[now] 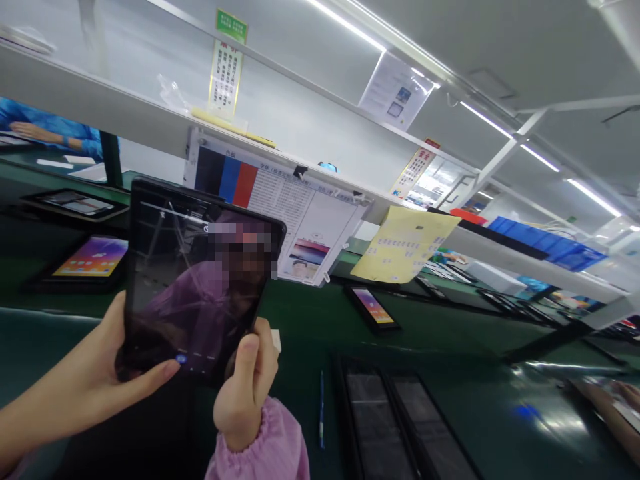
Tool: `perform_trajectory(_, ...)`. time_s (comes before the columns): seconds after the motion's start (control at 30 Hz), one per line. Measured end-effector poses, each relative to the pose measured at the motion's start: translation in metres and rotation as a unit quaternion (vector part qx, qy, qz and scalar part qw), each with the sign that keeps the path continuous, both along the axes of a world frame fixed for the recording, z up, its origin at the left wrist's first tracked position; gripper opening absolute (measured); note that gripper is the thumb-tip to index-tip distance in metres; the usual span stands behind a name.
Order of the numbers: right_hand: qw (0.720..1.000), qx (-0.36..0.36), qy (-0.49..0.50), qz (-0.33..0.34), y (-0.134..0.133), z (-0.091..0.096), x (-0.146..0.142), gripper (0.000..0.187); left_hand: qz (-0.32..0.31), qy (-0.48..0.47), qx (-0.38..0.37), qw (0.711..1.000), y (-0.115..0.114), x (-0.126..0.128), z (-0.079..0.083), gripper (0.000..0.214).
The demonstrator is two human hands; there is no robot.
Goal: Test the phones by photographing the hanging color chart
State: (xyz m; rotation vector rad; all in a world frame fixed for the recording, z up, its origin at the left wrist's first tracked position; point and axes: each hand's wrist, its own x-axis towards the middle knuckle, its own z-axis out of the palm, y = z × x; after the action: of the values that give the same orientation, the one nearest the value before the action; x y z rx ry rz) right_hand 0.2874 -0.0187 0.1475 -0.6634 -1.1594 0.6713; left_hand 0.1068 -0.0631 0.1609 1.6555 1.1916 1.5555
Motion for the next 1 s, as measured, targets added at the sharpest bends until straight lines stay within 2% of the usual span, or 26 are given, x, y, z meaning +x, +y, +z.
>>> perform_trajectory(0.13, 1.0, -0.002, -0.01, 0.003, 0.0, -0.001, 0.001, 0.034, -0.01, 0.053, -0.032, 0.998, 0.0, -0.001, 0.0, 0.071)
perform_trajectory(0.27, 1.0, 0.0, -0.001, -0.012, -0.001, 0.0, 0.0, 0.031, -0.003, 0.063, -0.028, 0.998, -0.002, -0.001, 0.002, 0.068)
perform_trajectory(0.43, 1.0, 0.001, -0.021, 0.007, -0.001, 0.002, 0.0, 0.034, -0.006, 0.066, -0.018, 0.998, 0.0, -0.001, 0.003, 0.07)
perform_trajectory(0.57, 0.998, 0.001, -0.024, -0.056, 0.0, -0.003, 0.002, 0.032, 0.005, 0.072, -0.019, 0.997, -0.001, 0.0, 0.002, 0.071)
perform_trajectory(0.63, 0.997, -0.008, -0.036, -0.063, 0.0, -0.005, 0.002, 0.034, 0.006, 0.074, -0.025, 0.997, -0.001, 0.0, 0.003, 0.069)
perform_trajectory(0.8, 0.999, -0.014, -0.042, -0.019, -0.001, 0.0, 0.001, 0.038, 0.012, 0.076, -0.033, 0.996, -0.002, 0.0, 0.005, 0.06)
perform_trajectory(1.0, 0.999, -0.01, -0.038, 0.031, -0.002, 0.009, 0.0, 0.041, 0.001, 0.074, -0.022, 0.997, -0.001, -0.003, 0.001, 0.07)
